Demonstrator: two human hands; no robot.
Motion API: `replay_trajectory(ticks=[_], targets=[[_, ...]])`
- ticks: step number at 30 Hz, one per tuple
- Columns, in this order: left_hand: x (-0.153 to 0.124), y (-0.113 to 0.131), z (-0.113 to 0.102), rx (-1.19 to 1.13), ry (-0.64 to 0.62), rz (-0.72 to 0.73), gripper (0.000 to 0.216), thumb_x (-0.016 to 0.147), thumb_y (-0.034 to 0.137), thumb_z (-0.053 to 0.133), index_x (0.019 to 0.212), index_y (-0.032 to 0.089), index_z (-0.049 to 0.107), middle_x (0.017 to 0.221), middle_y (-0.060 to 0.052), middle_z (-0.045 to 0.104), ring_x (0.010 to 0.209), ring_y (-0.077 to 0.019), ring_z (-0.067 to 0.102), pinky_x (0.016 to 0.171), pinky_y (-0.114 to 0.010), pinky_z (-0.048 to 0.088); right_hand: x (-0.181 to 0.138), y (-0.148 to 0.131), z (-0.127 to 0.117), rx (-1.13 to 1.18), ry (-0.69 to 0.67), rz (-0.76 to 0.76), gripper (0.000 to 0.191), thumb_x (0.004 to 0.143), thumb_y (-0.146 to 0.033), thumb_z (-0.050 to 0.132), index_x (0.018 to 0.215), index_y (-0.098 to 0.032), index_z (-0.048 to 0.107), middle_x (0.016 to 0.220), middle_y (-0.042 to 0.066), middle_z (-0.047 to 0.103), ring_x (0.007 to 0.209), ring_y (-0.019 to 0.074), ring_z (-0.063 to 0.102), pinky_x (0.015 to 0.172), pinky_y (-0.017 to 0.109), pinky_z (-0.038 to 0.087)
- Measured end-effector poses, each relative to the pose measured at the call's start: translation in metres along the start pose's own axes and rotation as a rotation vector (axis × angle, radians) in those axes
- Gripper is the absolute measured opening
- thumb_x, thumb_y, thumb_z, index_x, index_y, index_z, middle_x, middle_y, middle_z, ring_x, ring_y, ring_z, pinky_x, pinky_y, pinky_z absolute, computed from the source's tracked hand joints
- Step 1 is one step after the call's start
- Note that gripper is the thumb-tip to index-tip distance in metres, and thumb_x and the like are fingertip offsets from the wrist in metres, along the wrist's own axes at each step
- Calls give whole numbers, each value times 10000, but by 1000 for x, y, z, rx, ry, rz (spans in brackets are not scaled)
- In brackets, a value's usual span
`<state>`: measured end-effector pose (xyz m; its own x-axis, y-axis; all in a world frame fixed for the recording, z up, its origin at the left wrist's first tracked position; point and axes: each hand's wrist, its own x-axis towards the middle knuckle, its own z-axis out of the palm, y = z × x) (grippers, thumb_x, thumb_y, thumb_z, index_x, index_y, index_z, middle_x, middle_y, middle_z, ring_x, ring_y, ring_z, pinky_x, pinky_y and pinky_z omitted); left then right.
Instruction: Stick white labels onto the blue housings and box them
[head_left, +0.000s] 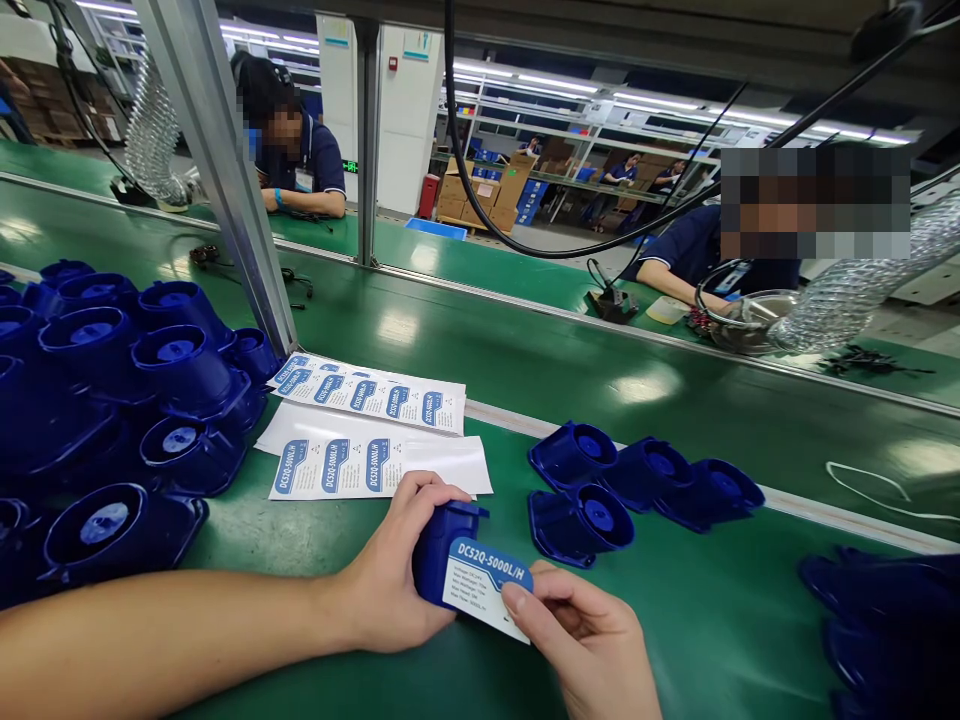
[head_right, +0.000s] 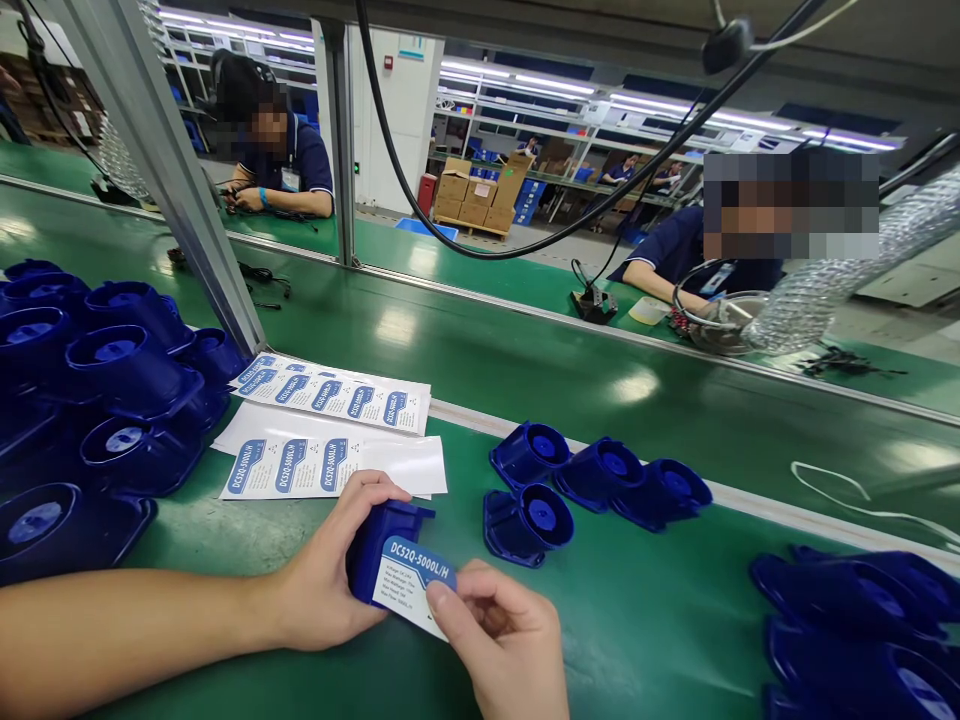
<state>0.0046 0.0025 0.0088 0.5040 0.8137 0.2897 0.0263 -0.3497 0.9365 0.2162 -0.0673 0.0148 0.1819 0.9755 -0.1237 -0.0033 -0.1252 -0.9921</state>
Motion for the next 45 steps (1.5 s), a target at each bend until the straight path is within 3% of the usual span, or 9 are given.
replay_trajectory(ticks=[45], targets=[[0, -3, 0, -9, -3, 10, 905, 636, -23, 761, 1421, 322, 473, 1346, -82, 405, 1278, -307, 537, 1088, -460, 500, 4, 7, -3, -33, -18, 32, 327, 801, -447, 915, 665, -193, 761, 685, 17, 615, 620, 163, 579, 559, 256, 486]])
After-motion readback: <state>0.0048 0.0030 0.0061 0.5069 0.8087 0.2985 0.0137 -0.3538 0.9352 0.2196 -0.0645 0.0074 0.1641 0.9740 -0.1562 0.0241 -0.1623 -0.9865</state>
